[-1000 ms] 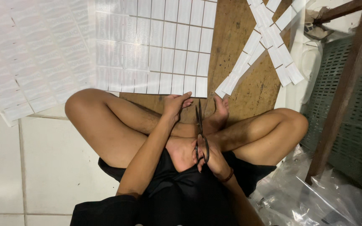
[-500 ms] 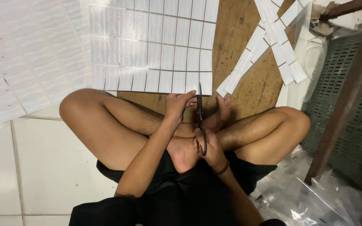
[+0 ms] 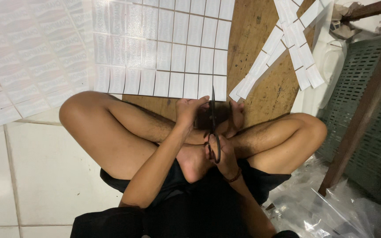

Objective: The person sits cross-legged on the floor and uses scissors to cut a large sheet of gridded paper into smaller rectangular strips. The cut pieces are placed to the side as the task progresses.

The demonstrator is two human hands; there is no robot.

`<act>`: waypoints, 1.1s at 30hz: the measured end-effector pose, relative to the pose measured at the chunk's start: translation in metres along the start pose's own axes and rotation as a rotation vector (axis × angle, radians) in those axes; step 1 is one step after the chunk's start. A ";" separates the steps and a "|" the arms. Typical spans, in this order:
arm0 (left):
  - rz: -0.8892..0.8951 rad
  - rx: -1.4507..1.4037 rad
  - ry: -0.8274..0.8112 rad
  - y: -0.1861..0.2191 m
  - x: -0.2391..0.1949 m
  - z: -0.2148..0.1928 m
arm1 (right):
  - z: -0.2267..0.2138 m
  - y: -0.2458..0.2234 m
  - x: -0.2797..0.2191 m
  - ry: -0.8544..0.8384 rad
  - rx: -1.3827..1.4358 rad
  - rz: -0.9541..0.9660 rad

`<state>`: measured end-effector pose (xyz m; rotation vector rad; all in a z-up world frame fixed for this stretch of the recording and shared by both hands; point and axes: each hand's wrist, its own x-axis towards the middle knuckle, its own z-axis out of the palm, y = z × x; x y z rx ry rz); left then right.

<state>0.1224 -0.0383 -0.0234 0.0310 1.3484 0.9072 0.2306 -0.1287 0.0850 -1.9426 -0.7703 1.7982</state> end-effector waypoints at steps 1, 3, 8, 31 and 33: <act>0.001 0.000 0.000 0.003 -0.002 0.000 | 0.000 -0.002 -0.001 -0.001 0.000 -0.001; -0.006 -0.007 -0.007 0.007 -0.006 0.001 | 0.000 -0.006 -0.002 -0.004 -0.003 0.011; 0.022 -0.025 -0.025 0.003 -0.006 0.000 | -0.001 0.009 0.003 -0.002 0.006 0.021; -0.003 0.063 0.036 0.004 -0.009 0.007 | 0.010 0.014 0.001 0.093 0.039 -0.091; 0.004 0.136 0.053 0.004 -0.009 0.008 | 0.009 0.012 0.001 0.091 0.015 -0.106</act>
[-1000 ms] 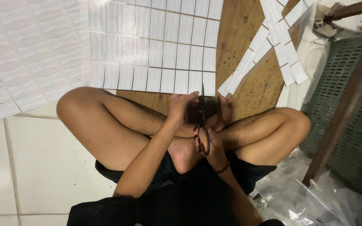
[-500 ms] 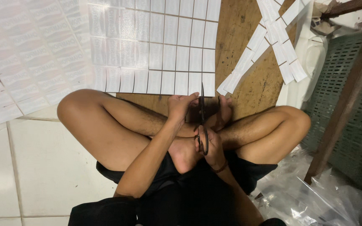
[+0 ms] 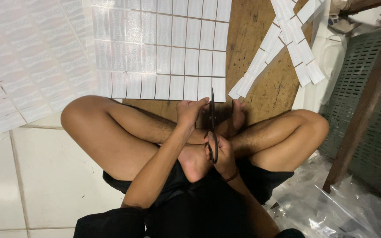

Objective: The person sits cross-legged on the floor and uses scissors to cut a large sheet of gridded paper into smaller rectangular strips. The cut pieces are placed to the side as the task progresses.

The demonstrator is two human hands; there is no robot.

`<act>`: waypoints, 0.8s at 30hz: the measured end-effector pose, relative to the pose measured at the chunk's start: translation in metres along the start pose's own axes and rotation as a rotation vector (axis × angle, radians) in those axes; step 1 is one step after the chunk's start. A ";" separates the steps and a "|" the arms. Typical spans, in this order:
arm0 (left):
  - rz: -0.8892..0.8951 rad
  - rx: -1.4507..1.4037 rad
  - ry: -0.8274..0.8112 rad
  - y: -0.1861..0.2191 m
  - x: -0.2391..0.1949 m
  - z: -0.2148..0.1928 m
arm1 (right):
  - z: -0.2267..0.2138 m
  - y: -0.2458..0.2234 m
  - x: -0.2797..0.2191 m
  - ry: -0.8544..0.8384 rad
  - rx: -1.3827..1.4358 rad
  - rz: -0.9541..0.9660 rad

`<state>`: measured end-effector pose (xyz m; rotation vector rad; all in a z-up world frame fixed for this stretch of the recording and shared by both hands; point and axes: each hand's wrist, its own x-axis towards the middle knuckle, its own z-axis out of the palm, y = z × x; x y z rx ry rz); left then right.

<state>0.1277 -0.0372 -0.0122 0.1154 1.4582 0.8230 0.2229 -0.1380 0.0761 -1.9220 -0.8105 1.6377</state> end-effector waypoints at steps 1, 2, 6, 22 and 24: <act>-0.001 0.002 0.000 -0.003 0.003 0.000 | 0.000 0.003 0.001 0.001 0.001 0.001; -0.003 0.002 -0.006 -0.006 0.006 -0.001 | 0.000 0.006 0.003 0.012 0.010 0.005; -0.016 -0.005 -0.007 0.002 0.000 -0.002 | 0.002 0.005 0.002 0.030 0.061 0.036; -0.066 -0.030 -0.030 0.002 -0.001 -0.002 | -0.003 -0.004 0.020 0.041 0.148 0.130; -0.074 -0.032 -0.028 -0.001 0.001 -0.003 | -0.002 -0.013 0.021 0.042 0.136 0.183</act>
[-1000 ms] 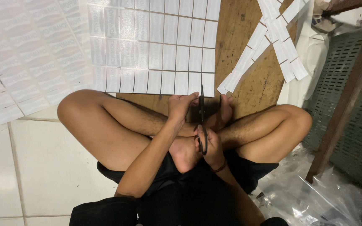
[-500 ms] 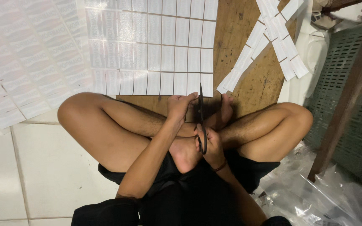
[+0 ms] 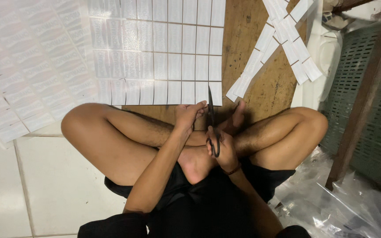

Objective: The person sits cross-legged on the floor and uses scissors to cut a large sheet of gridded paper into smaller rectangular strips. The cut pieces are placed to the side as the task progresses.

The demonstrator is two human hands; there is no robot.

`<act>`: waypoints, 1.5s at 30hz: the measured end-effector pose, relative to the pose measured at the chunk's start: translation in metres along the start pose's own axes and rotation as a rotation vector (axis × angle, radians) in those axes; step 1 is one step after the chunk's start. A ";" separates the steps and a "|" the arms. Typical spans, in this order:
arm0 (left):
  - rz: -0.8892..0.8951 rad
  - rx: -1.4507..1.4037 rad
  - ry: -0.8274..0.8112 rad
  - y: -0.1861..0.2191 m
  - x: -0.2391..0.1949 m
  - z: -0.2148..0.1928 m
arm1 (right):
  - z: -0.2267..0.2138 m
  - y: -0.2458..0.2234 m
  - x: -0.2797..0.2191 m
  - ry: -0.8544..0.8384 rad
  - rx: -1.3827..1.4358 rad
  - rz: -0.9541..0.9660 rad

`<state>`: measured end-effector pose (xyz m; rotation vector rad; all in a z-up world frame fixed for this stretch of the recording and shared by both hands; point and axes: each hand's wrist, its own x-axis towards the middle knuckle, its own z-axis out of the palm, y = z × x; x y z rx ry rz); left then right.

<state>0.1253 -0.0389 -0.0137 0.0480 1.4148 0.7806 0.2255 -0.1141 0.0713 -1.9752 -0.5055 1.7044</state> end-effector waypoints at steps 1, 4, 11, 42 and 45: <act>0.002 0.001 -0.001 -0.002 0.003 -0.001 | 0.000 0.000 0.001 0.000 0.002 -0.002; 0.001 -0.037 -0.024 -0.003 0.005 -0.002 | 0.000 -0.005 0.003 0.010 -0.006 -0.026; 0.008 -0.044 -0.025 0.003 0.000 -0.002 | 0.006 -0.011 0.015 0.023 0.018 -0.083; 0.045 -0.064 -0.078 0.000 0.002 -0.009 | 0.006 -0.034 0.071 0.010 0.030 -0.219; 0.042 -0.086 -0.089 0.005 -0.005 -0.004 | 0.014 -0.038 0.078 0.024 0.052 -0.238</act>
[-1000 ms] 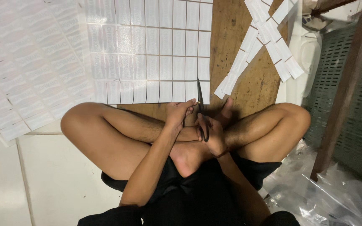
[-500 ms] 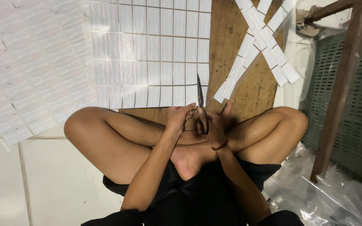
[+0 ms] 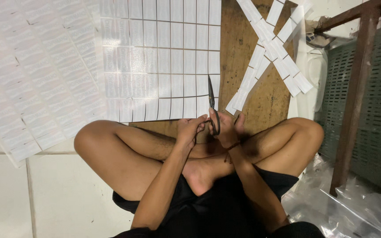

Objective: The person sits cross-legged on the floor and uses scissors to cut a large sheet of gridded paper into smaller rectangular strips. The cut pieces are placed to the side as the task progresses.

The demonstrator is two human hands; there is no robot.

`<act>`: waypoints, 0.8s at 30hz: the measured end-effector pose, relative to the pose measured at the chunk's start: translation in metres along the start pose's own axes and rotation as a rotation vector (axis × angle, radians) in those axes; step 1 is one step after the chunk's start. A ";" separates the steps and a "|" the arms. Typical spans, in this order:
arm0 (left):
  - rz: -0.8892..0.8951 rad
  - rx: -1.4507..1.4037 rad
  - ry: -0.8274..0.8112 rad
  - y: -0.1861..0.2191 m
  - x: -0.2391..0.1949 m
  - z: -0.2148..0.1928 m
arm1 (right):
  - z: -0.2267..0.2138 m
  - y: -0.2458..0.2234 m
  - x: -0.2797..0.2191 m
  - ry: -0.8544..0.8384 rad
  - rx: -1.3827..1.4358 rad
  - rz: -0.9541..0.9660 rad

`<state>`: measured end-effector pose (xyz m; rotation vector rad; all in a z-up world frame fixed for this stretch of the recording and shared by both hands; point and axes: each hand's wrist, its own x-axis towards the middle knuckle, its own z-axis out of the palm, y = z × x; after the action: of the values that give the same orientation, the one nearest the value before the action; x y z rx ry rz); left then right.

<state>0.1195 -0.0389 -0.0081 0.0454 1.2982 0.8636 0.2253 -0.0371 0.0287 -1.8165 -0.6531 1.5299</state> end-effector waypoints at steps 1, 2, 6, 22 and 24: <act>0.003 0.001 -0.001 0.001 -0.001 0.000 | -0.002 0.004 0.006 0.000 0.002 -0.003; 0.006 -0.001 -0.001 0.001 -0.002 -0.001 | -0.005 0.008 0.013 0.002 0.007 0.003; 0.010 0.004 -0.013 -0.008 0.009 -0.006 | -0.003 -0.005 0.015 0.009 -0.029 -0.032; -0.009 -0.027 -0.021 0.024 -0.023 0.006 | 0.001 -0.023 0.037 -0.014 -0.073 -0.110; -0.007 -0.018 -0.027 0.022 -0.020 0.005 | 0.002 -0.027 0.037 -0.009 -0.068 -0.104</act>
<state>0.1117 -0.0332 0.0209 0.0385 1.2642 0.8661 0.2314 0.0084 0.0252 -1.7972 -0.8005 1.4639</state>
